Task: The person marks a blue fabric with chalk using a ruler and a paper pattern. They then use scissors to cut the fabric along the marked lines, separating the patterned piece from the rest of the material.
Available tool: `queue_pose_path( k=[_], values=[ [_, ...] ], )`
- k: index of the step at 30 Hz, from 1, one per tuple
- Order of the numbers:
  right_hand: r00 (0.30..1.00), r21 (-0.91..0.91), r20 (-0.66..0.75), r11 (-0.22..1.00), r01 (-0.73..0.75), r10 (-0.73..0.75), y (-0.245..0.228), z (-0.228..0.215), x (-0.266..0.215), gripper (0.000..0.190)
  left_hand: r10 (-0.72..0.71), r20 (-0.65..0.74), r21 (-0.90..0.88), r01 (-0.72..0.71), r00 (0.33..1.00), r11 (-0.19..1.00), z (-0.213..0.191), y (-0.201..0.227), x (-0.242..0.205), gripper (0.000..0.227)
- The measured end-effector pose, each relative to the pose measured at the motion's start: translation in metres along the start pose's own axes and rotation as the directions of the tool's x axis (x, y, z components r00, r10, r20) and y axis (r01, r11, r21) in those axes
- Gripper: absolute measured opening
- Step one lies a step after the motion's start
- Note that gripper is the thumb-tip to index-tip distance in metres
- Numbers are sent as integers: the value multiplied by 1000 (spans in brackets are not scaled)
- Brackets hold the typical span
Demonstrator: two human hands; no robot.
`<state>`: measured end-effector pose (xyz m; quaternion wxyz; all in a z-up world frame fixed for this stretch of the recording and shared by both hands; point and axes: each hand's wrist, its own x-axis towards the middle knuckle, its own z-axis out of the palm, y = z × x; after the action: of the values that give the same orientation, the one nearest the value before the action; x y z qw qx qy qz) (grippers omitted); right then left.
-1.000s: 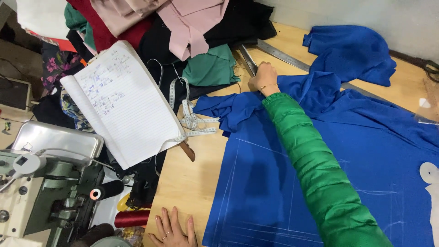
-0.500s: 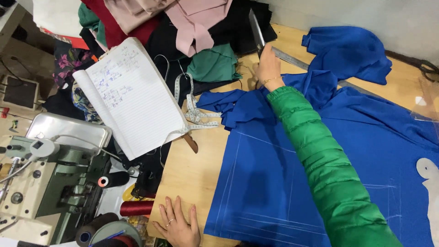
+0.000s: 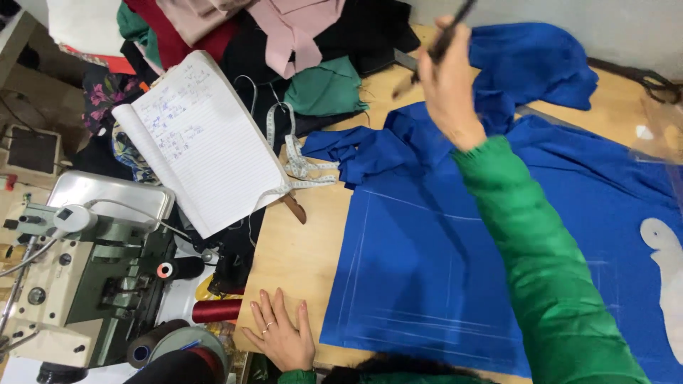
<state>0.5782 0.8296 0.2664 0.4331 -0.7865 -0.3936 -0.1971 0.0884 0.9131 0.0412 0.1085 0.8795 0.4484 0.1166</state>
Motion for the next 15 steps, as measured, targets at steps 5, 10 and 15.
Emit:
queue_pose_path(
  k=[5, 10, 15],
  values=[
    [950, 185, 208, 945, -271, 232, -63, -102, -115, 42, 20, -19, -38, -21, 1000, 999, -7, 3, 2, 64],
    [562, 308, 562, 477, -823, 606, -98, -142, -268, 53, 2, 30, -142, 2, 1000, 990, -7, 1, -1, 66],
    [331, 556, 775, -332, -762, 538, -131, -167, -393, 55, 179, -238, -568, -286, 955, 772, -33, 43, -19, 43]
  ],
)
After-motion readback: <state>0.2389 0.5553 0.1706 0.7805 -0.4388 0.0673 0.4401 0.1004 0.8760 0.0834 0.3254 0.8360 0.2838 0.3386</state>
